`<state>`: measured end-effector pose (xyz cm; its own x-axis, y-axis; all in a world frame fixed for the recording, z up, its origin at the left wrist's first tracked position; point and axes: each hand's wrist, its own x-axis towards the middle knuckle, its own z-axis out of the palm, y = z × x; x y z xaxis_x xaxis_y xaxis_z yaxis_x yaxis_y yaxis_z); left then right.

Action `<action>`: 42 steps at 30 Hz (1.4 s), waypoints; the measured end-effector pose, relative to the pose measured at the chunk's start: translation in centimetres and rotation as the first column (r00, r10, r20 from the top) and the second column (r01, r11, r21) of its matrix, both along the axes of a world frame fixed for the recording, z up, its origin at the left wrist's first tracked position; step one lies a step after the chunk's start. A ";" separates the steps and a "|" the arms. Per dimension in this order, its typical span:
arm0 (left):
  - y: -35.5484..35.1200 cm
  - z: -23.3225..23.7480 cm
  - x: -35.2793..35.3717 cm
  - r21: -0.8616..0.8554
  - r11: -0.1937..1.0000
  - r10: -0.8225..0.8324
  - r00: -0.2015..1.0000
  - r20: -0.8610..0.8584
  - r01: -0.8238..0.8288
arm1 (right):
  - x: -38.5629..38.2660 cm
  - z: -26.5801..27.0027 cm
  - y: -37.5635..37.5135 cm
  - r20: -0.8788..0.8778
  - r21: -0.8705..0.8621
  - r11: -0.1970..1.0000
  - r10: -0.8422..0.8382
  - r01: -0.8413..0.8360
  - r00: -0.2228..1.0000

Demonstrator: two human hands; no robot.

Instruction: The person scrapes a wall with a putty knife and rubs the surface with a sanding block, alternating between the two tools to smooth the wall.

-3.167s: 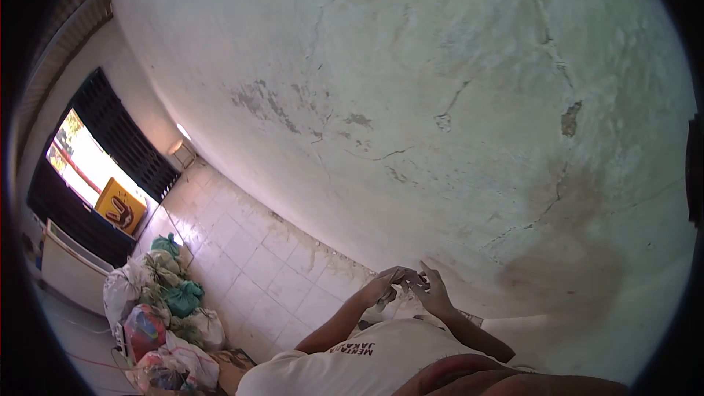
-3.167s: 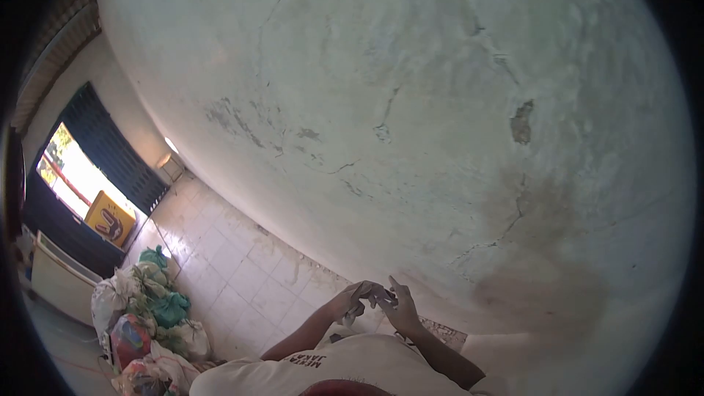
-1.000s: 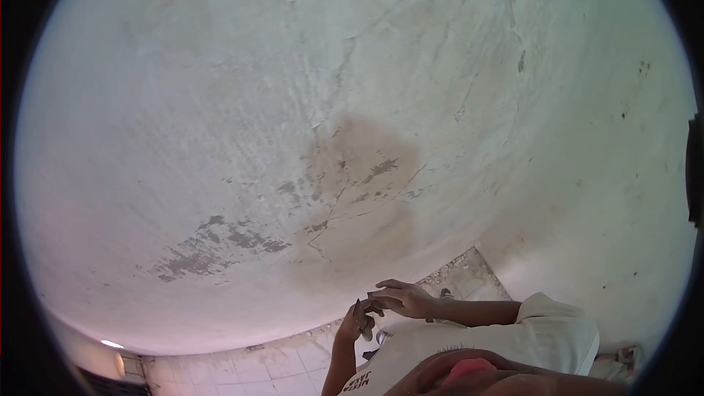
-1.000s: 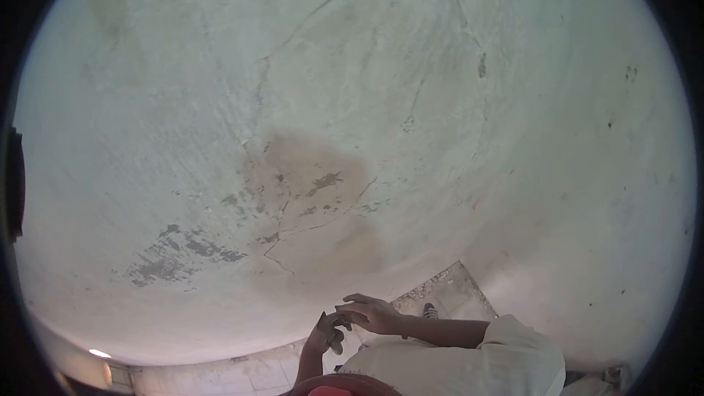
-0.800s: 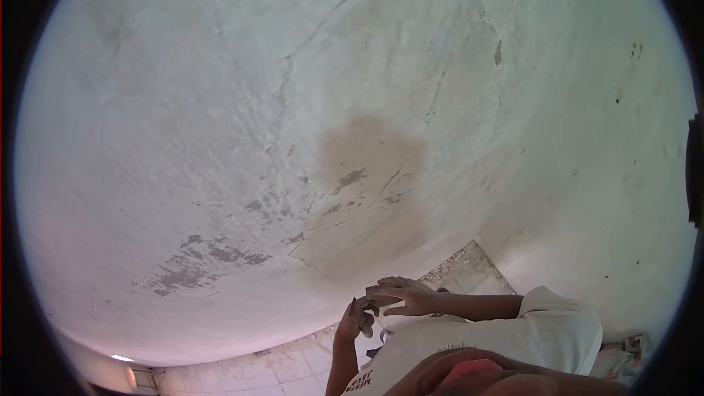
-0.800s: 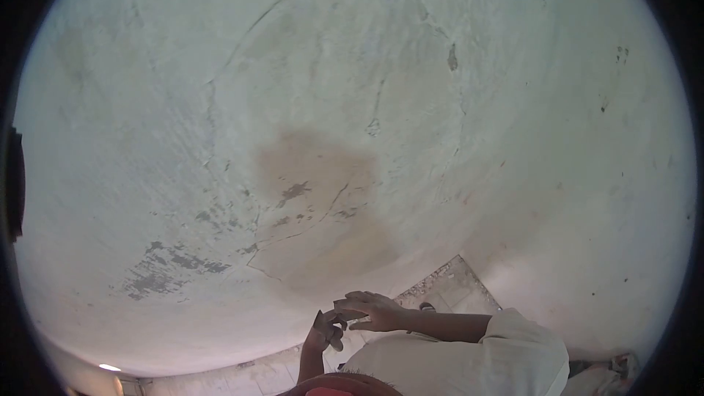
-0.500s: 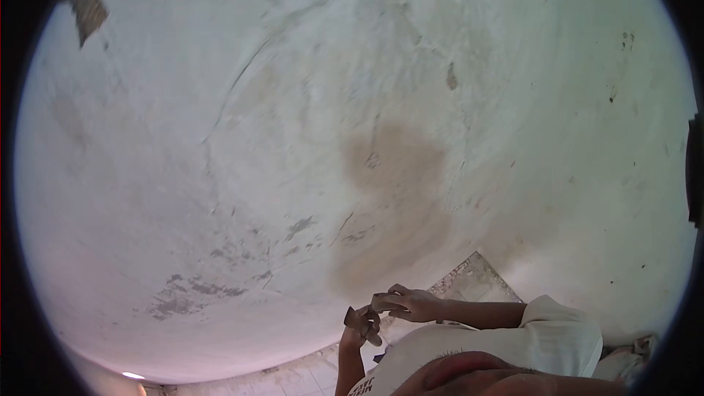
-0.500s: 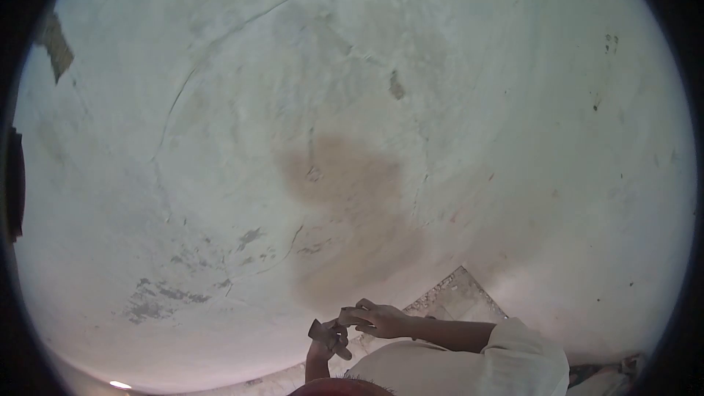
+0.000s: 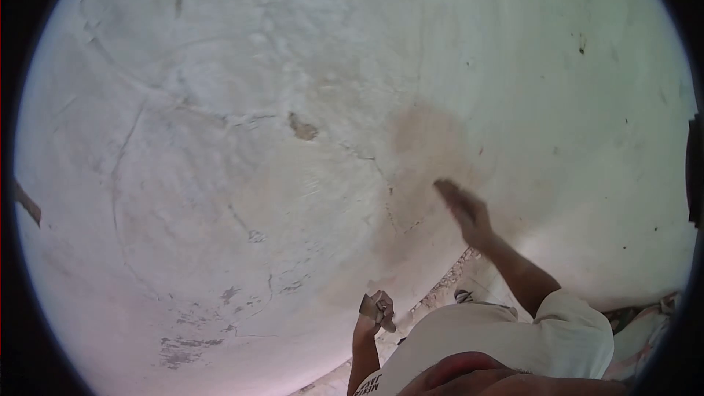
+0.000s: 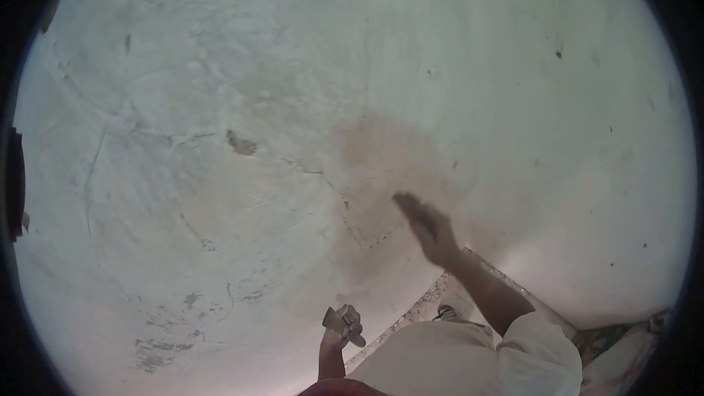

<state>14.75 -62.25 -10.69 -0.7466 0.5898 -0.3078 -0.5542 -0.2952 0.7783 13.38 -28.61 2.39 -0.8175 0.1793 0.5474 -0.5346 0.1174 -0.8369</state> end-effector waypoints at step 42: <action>7.0 0.5 3.0 0.094 0.943 0.301 0.939 0.167 -0.319 | -10.6 16.1 4.1 -0.765 0.215 0.806 -0.212 0.552 0.608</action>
<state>17.74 -55.22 -10.23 -0.8495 0.3746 -0.3715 -0.5265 -0.5553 0.6438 2.81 -24.56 18.48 -0.0851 0.0155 0.9963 -0.7381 0.6706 -0.0735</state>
